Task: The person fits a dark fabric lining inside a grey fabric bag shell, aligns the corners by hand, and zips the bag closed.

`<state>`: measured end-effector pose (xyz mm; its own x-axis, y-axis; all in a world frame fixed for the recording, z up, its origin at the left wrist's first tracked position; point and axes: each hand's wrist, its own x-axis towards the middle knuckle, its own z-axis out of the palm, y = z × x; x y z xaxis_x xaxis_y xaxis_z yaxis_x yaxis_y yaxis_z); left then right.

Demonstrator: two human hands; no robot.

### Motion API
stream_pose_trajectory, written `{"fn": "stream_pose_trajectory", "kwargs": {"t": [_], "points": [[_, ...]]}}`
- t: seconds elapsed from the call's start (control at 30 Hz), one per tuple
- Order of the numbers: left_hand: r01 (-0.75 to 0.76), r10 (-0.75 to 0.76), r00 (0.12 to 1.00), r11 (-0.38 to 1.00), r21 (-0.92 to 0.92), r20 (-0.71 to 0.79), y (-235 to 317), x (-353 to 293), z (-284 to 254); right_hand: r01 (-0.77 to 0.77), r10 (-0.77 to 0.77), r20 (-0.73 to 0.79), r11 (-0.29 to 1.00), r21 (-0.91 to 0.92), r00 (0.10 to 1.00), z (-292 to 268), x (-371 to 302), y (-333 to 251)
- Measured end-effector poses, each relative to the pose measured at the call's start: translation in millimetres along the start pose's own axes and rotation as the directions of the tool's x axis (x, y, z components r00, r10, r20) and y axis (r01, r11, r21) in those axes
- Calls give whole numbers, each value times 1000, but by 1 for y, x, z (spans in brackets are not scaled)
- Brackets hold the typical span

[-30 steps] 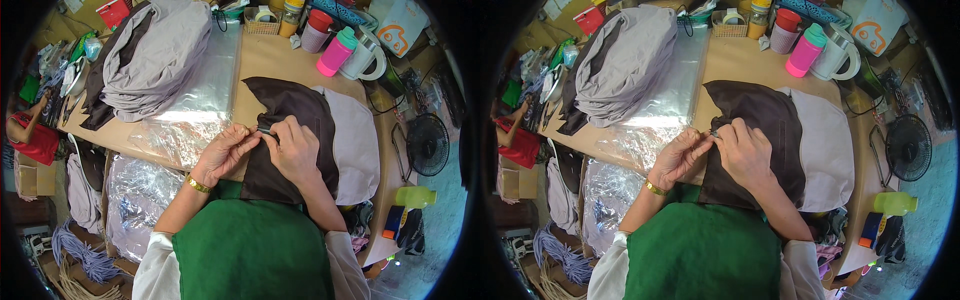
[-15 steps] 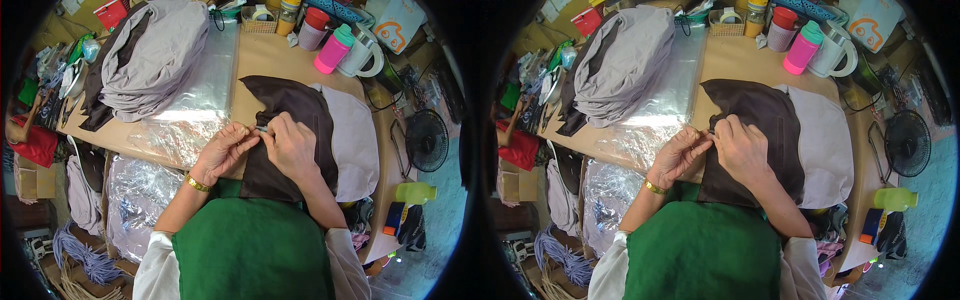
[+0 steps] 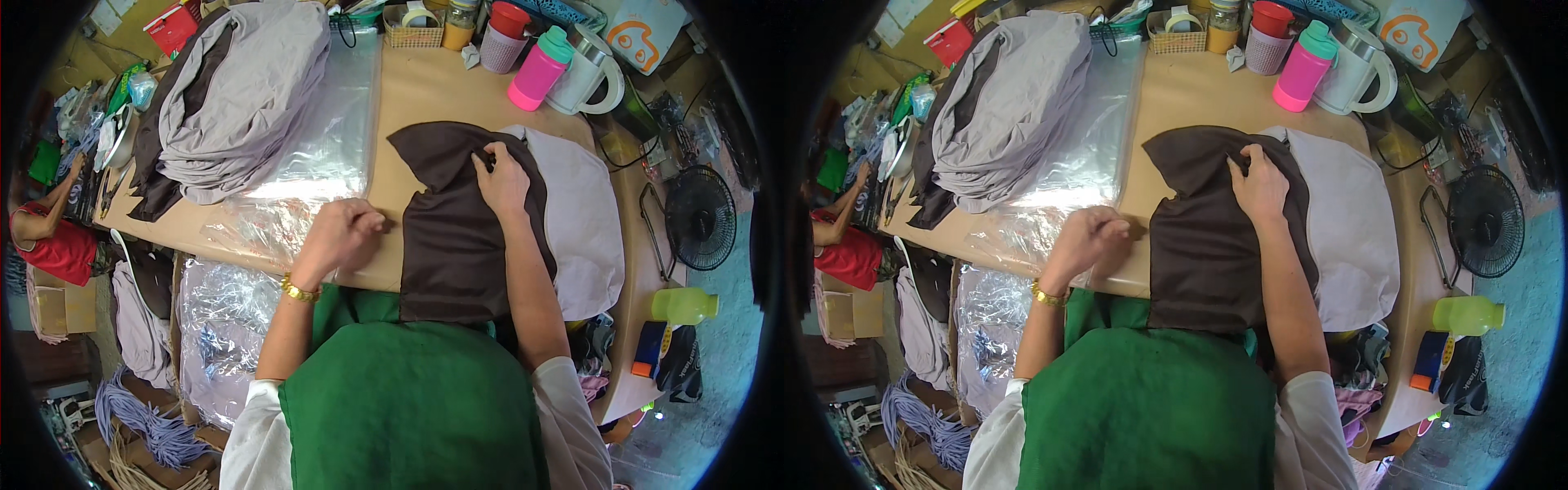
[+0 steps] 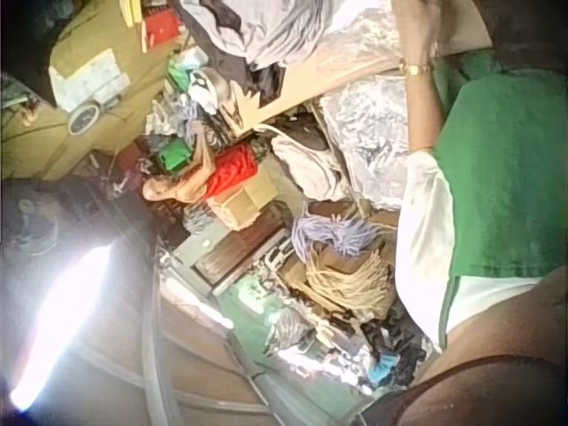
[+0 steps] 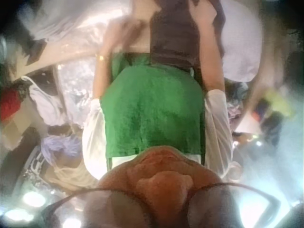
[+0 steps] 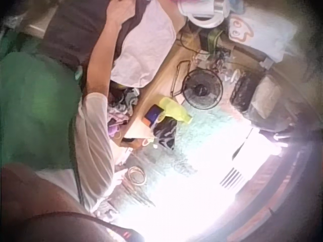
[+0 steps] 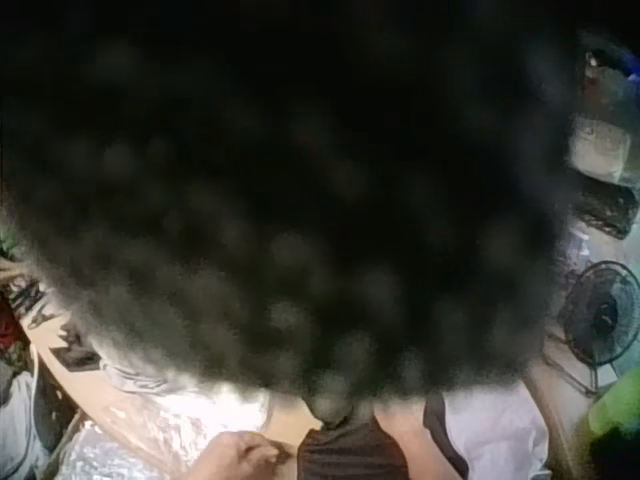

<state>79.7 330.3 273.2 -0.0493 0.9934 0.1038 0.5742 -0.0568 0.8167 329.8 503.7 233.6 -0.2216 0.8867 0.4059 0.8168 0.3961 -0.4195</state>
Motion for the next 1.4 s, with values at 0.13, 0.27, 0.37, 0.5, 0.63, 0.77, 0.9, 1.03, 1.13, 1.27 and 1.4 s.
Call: {"fn": "stream_pose_trajectory", "kwargs": {"t": [0.13,0.27,0.37,0.5,0.63,0.77,0.9,1.03,1.13,1.27,1.4], "points": [[172,-121,980,917,-359,161,-5,-1,-10,-88,88,52,996,3,995,-2,2,-1],[270,-170,962,511,-816,211,-4,-5,2,-145,136,78,981,131,988,-13,4,-7],[256,-213,961,449,-856,176,2,-4,4,-45,24,116,983,179,993,-39,-2,-27],[269,-208,960,494,-827,187,2,-8,-2,127,-182,196,957,261,964,-87,-33,-89],[262,-193,963,501,-825,188,4,-10,-3,378,-404,128,906,188,906,-100,-54,-118],[249,-173,967,492,-834,187,6,-10,-4,497,-511,104,858,132,854,-101,-55,-128],[241,-172,969,485,-841,178,10,-10,-2,516,-524,135,852,89,841,-93,-54,-132],[223,-138,974,446,-867,179,14,-12,-8,451,-471,171,881,146,865,-82,-53,-127],[-89,-77,990,277,-957,-115,-13,-12,-23,283,-304,84,938,199,949,-71,-46,-111],[-111,157,828,987,117,-538,9,1,-32,19,-20,11,998,66,1000,-35,-31,-42],[77,-118,971,978,-194,-209,7,17,37,28,-28,3,999,44,1000,-2,-18,-28]]}}
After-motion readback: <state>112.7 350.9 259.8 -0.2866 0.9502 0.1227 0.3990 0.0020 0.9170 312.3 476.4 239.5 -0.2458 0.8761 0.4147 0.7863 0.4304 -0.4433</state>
